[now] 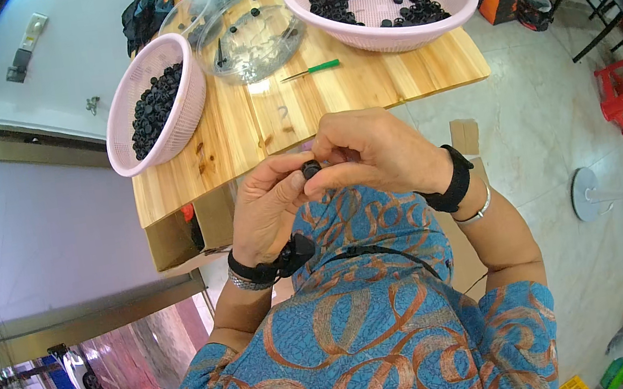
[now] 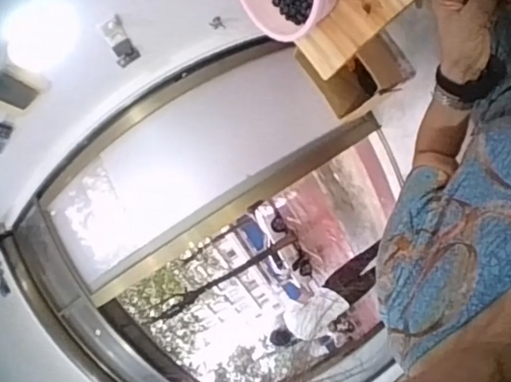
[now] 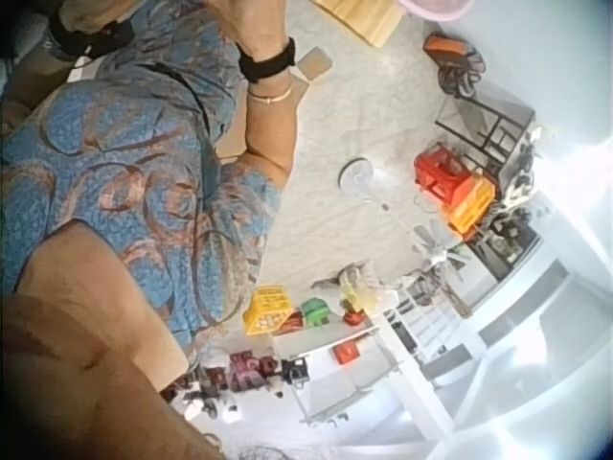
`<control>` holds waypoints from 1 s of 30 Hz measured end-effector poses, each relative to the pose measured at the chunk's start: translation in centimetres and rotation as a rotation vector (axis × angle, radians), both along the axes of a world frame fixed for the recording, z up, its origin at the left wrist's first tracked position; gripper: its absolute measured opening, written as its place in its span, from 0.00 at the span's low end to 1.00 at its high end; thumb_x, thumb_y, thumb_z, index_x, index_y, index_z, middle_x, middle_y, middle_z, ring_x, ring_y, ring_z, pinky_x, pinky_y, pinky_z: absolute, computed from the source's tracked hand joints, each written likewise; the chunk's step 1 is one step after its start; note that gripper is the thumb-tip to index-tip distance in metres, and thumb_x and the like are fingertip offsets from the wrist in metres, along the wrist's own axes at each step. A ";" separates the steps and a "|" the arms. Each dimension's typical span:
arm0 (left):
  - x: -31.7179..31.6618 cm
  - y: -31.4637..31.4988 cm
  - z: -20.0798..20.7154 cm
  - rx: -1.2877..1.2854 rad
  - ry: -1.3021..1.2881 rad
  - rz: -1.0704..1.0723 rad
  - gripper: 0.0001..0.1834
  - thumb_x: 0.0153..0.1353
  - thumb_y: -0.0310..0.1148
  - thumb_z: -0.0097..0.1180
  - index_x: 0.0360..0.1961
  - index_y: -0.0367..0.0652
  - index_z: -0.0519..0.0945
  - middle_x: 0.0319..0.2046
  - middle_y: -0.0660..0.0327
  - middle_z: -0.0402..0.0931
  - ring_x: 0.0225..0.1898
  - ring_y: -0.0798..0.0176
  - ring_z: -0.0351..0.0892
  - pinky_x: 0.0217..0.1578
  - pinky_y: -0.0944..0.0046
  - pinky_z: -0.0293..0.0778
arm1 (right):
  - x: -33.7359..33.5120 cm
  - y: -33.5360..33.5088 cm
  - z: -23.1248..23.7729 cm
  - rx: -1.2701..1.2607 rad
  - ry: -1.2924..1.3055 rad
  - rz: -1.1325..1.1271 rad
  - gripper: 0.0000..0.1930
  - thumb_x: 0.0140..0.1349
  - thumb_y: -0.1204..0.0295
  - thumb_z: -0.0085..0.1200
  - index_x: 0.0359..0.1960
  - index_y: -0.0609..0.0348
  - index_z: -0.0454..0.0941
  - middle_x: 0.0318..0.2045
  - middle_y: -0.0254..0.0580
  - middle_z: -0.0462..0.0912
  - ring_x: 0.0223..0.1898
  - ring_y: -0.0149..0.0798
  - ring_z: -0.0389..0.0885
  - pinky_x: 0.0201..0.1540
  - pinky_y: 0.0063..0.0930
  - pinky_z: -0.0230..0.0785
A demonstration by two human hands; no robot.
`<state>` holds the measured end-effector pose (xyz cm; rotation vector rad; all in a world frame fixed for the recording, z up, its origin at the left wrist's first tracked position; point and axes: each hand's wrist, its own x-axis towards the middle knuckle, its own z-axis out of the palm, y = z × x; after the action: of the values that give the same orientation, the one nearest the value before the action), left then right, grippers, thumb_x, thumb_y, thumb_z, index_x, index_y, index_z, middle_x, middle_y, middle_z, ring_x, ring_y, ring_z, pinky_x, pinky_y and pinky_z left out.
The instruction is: Assembling and sorting small black plastic shoe components at a workbench.
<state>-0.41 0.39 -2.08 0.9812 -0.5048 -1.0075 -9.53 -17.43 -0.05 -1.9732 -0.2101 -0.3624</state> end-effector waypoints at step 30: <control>17.9 7.3 9.8 0.432 -1.209 0.615 0.13 0.54 0.21 0.52 0.43 0.38 0.76 0.34 0.64 0.72 0.37 0.72 0.71 0.39 0.73 0.69 | 2.9 -1.7 -3.2 0.324 0.068 -0.127 0.08 0.55 0.73 0.58 0.24 0.62 0.72 0.17 0.28 0.70 0.16 0.18 0.63 0.17 0.12 0.53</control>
<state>17.48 7.73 7.76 1.9671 -0.8923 0.1520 -6.63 -19.18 -3.28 -1.6789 0.0183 -0.3847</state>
